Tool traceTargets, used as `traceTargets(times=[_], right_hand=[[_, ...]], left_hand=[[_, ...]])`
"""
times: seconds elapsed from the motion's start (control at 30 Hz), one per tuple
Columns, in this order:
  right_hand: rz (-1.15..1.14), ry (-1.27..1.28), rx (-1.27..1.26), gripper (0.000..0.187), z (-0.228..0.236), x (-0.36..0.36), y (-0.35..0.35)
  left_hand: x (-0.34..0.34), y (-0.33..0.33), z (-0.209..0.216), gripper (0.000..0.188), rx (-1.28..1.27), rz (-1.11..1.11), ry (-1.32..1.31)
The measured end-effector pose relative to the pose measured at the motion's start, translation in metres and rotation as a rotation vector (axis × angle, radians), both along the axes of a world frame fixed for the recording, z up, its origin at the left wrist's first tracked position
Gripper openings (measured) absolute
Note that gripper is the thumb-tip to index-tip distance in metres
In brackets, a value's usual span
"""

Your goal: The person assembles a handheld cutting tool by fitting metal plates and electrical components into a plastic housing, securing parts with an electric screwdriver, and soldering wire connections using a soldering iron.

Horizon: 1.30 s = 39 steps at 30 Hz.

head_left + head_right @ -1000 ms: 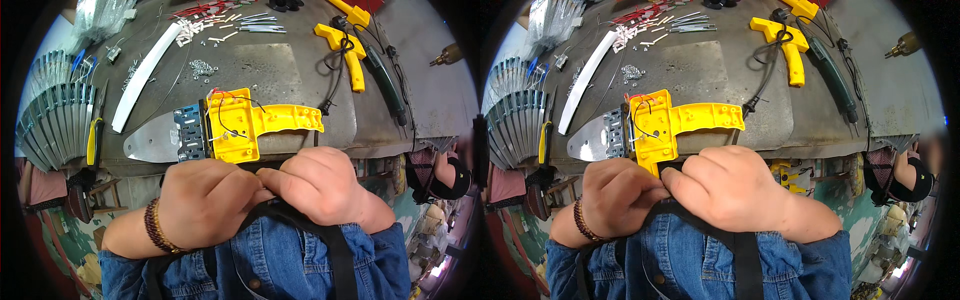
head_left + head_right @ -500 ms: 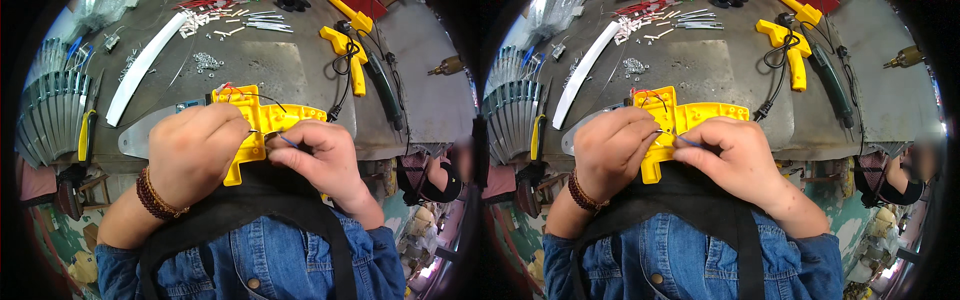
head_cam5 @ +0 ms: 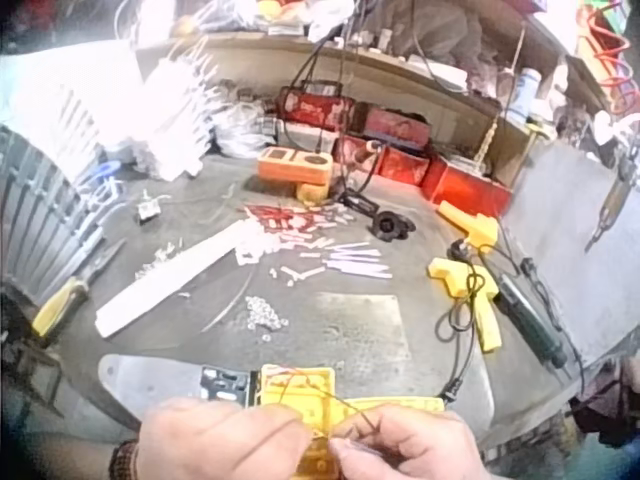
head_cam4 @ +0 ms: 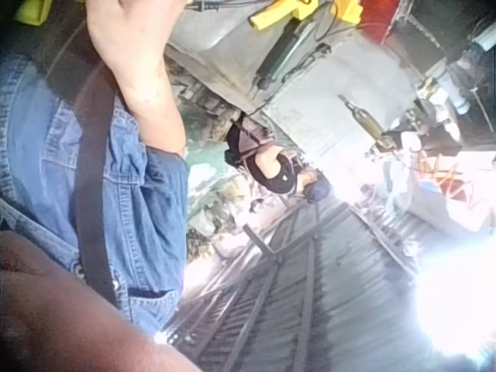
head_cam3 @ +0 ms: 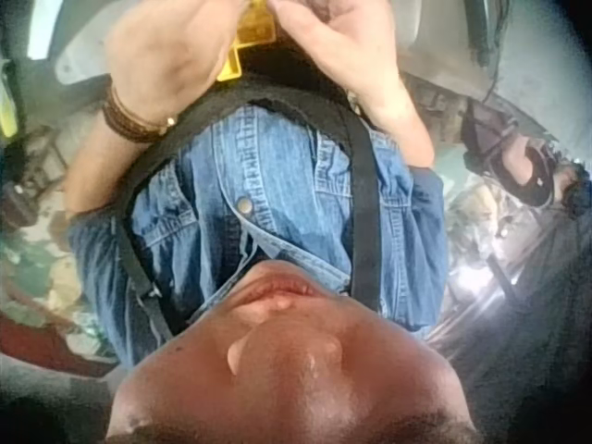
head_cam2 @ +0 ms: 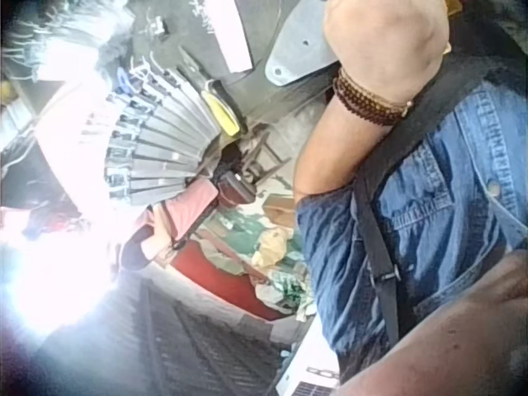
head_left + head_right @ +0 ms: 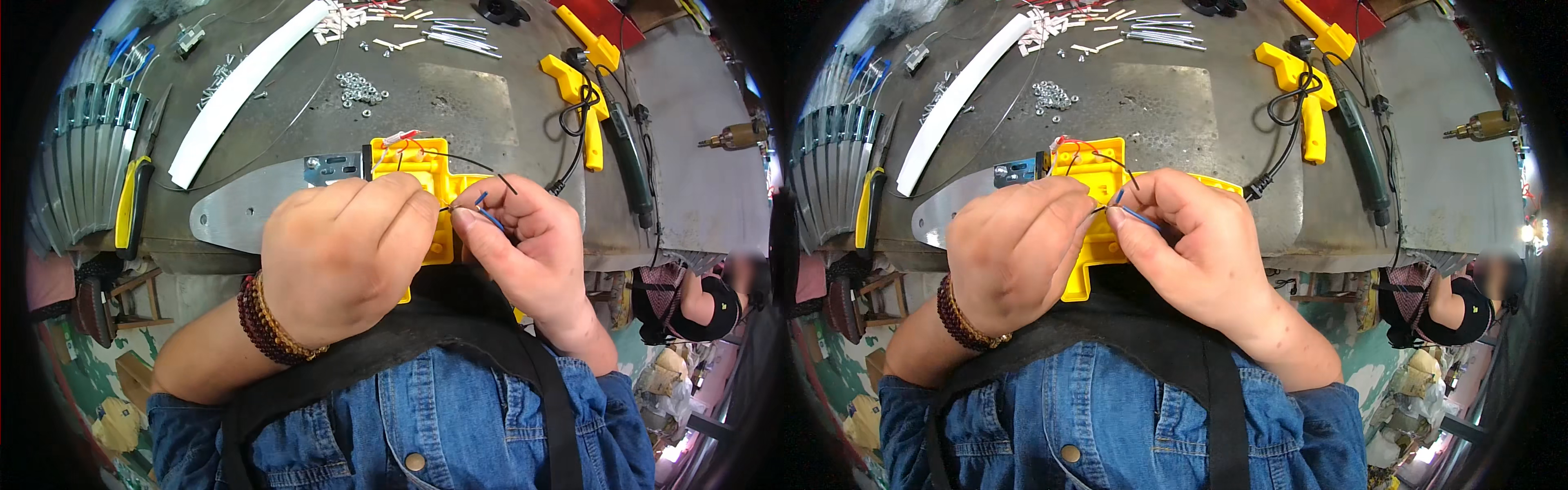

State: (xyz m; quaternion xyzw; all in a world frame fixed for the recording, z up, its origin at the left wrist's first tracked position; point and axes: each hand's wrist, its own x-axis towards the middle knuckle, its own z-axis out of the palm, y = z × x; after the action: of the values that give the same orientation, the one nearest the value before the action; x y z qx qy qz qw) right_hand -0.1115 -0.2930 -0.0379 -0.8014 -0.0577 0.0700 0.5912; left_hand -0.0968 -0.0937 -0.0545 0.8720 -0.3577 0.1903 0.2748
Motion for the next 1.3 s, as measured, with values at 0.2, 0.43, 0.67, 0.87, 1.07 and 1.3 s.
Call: traceTargets(times=[0.2,0.43,0.67,0.87,1.07,1.3], right_hand=[[0.014,-0.119,-0.139,0.009,-0.004,0.002,0.001],[0.001,-0.154,-0.166,0.01,-0.005,0.003,0.003],[0.039,-0.334,-0.29,0.01,-0.001,0.002,0.002],[0.159,-0.437,-0.53,0.012,0.008,0.002,-0.009],[0.329,-0.494,-0.336,0.013,0.018,0.008,-0.009],[0.094,-0.325,-0.476,0.013,0.019,0.011,-0.004]], left_hand=[[0.0,0.0,-0.004,0.024,0.002,-0.004,0.004],[0.007,0.0,-0.02,0.034,-0.235,-0.089,-0.162],[0.003,-0.003,-0.012,0.027,-0.201,-0.041,-0.018],[-0.001,-0.006,0.001,0.013,-0.254,-0.035,0.228],[0.001,-0.004,0.003,0.017,-0.191,-0.075,0.247],[0.001,-0.003,0.005,0.018,-0.154,-0.104,0.33]])
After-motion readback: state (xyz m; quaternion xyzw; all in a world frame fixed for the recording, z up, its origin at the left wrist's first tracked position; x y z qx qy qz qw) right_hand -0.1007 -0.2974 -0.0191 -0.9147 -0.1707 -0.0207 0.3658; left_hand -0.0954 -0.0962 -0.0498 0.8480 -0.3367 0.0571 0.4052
